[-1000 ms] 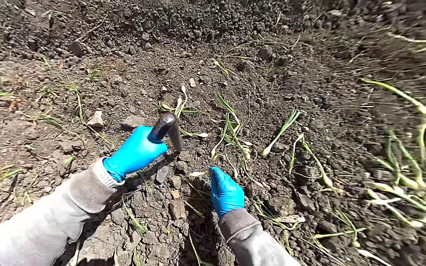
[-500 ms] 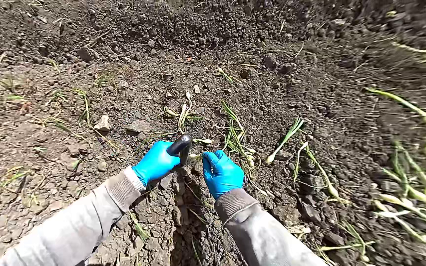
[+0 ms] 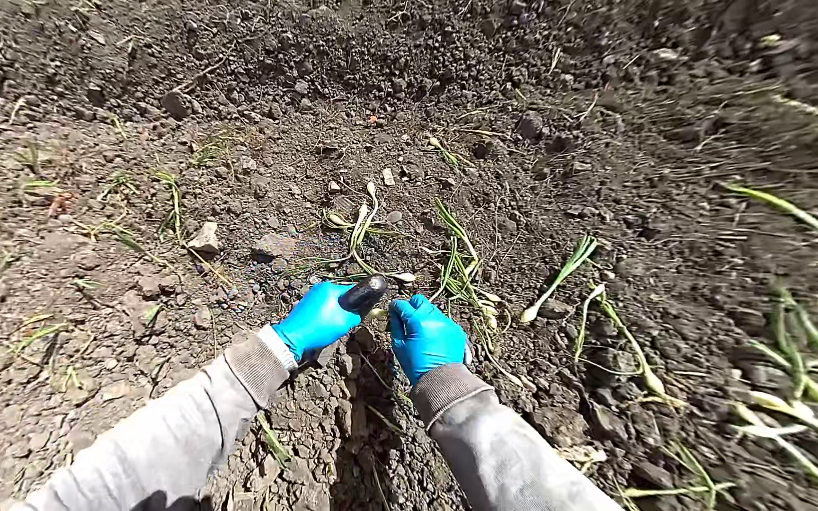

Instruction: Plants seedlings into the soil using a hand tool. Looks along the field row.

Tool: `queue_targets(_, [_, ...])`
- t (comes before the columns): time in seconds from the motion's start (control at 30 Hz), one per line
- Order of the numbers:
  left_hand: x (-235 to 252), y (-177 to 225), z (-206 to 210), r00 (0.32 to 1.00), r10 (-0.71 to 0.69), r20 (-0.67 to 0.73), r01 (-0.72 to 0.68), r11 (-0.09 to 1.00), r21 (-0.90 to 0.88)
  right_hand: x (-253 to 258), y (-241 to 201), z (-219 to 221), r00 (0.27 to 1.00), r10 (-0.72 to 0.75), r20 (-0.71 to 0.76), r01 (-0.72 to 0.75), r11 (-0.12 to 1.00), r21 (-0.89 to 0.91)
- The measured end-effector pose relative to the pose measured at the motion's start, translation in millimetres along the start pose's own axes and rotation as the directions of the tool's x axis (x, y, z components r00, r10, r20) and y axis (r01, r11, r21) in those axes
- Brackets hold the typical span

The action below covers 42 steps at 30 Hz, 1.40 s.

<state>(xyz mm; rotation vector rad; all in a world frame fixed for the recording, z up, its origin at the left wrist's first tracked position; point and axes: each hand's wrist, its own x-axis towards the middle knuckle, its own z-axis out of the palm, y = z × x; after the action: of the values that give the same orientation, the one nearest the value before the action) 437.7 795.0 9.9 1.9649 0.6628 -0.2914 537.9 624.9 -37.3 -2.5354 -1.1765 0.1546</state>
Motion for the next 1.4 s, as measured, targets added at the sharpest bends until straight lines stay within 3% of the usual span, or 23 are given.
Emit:
queue_targets(0.07, [-18, 10, -6, 0.999, -0.008, -0.047, 0.007, 0.999, -0.04, 13, -14, 10, 0.982, 0.053, 0.183, -0.048, 0.998, -0.033])
queue_targets(0.13, [-36, 29, -19, 0.993, 0.032, -0.114, -0.037, 0.999, -0.04, 27, -29, 25, 0.902, 0.157, 0.402, -0.142, 0.988, -0.066])
queue_targets(0.2, [-46, 27, -19, 0.981, 0.078, -0.177, -0.085, 0.996, -0.034, 30, -36, 37, 0.837, 0.209, 0.505, -0.215, 0.975, -0.048])
queue_targets(0.23, [-45, 17, -15, 0.977, 0.077, -0.197, -0.086, 0.996, -0.039, 29, -33, 39, 0.842, 0.18, 0.509, -0.193, 0.981, -0.027])
queue_targets(0.3, [-40, -4, -3, 0.976, 0.022, -0.216, -0.04, 0.996, -0.076, 14, -12, 30, 0.907, 0.013, 0.422, -0.013, 1.0, -0.002])
queue_targets(0.37, [-36, -11, 2, 0.972, 0.0, -0.233, -0.023, 0.995, -0.096, -14, 30, 17, 0.978, -0.121, 0.171, 0.126, 0.992, -0.015])
queue_targets(0.4, [-36, -12, 2, 0.971, 0.001, -0.24, -0.025, 0.995, -0.099, -29, 54, 9, 0.988, -0.109, 0.109, 0.115, 0.992, -0.052])
queue_targets(0.43, [-38, -11, 2, 0.972, -0.005, -0.236, -0.019, 0.995, -0.102, -42, 75, -1, 0.986, -0.034, 0.165, 0.054, 0.991, -0.122])
queue_targets(0.47, [-38, -11, 2, 0.971, -0.003, -0.24, -0.022, 0.995, -0.102, -49, 92, -12, 0.947, 0.08, 0.312, -0.01, 0.976, -0.219])
queue_targets(0.5, [-37, -10, 3, 0.969, -0.002, -0.246, -0.024, 0.994, -0.105, -51, 105, -20, 0.867, 0.183, 0.464, -0.028, 0.947, -0.321])
queue_targets(0.57, [-36, -6, 3, 0.97, -0.029, -0.24, 0.005, 0.995, -0.1, -50, 121, -25, 0.745, 0.259, 0.614, 0.023, 0.911, -0.411])
queue_targets(0.6, [-36, -4, 3, 0.97, -0.042, -0.24, 0.018, 0.995, -0.102, -47, 122, -25, 0.727, 0.254, 0.638, 0.046, 0.909, -0.414])
queue_targets(0.67, [-35, -4, 4, 0.965, -0.054, -0.255, 0.029, 0.995, -0.1, -42, 118, -25, 0.766, 0.165, 0.621, 0.104, 0.922, -0.373])
queue_targets(0.73, [-34, -5, 7, 0.958, -0.053, -0.28, 0.025, 0.994, -0.104, -39, 112, -16, 0.889, -0.029, 0.457, 0.168, 0.949, -0.267])
queue_targets(0.8, [-33, -5, 10, 0.957, -0.061, -0.283, 0.033, 0.994, -0.1, -23, 100, -5, 0.944, -0.094, 0.317, 0.166, 0.963, -0.21])
queue_targets(0.87, [-33, -2, 15, 0.96, -0.096, -0.262, 0.067, 0.991, -0.118, 5, 78, -6, 0.903, 0.109, 0.416, 0.004, 0.965, -0.261])
queue_targets(0.93, [-30, 2, 19, 0.966, -0.119, -0.229, 0.094, 0.989, -0.117, 35, 66, -6, 0.804, 0.28, 0.524, -0.093, 0.93, -0.355])
queue_targets(1.0, [-26, 6, 20, 0.97, -0.134, -0.203, 0.118, 0.989, -0.087, 54, 61, -7, 0.751, 0.348, 0.562, -0.127, 0.91, -0.395])
queue_targets(1.07, [-23, 7, 20, 0.974, -0.136, -0.183, 0.127, 0.99, -0.057, 57, 58, -11, 0.766, 0.371, 0.524, -0.175, 0.906, -0.386])
queue_targets(1.17, [-22, 9, 22, 0.975, -0.122, -0.183, 0.116, 0.992, -0.044, 28, 57, -31, 0.818, 0.358, 0.45, -0.229, 0.921, -0.316])
queue_targets(1.2, [-22, 10, 22, 0.975, -0.119, -0.189, 0.114, 0.993, -0.039, 13, 56, -43, 0.804, 0.356, 0.476, -0.222, 0.923, -0.315])
queue_targets(1.4, [-31, -3, 23, 0.957, -0.166, -0.236, 0.16, 0.986, -0.045, -127, 88, -113, 0.608, 0.501, 0.616, -0.339, 0.866, -0.369])
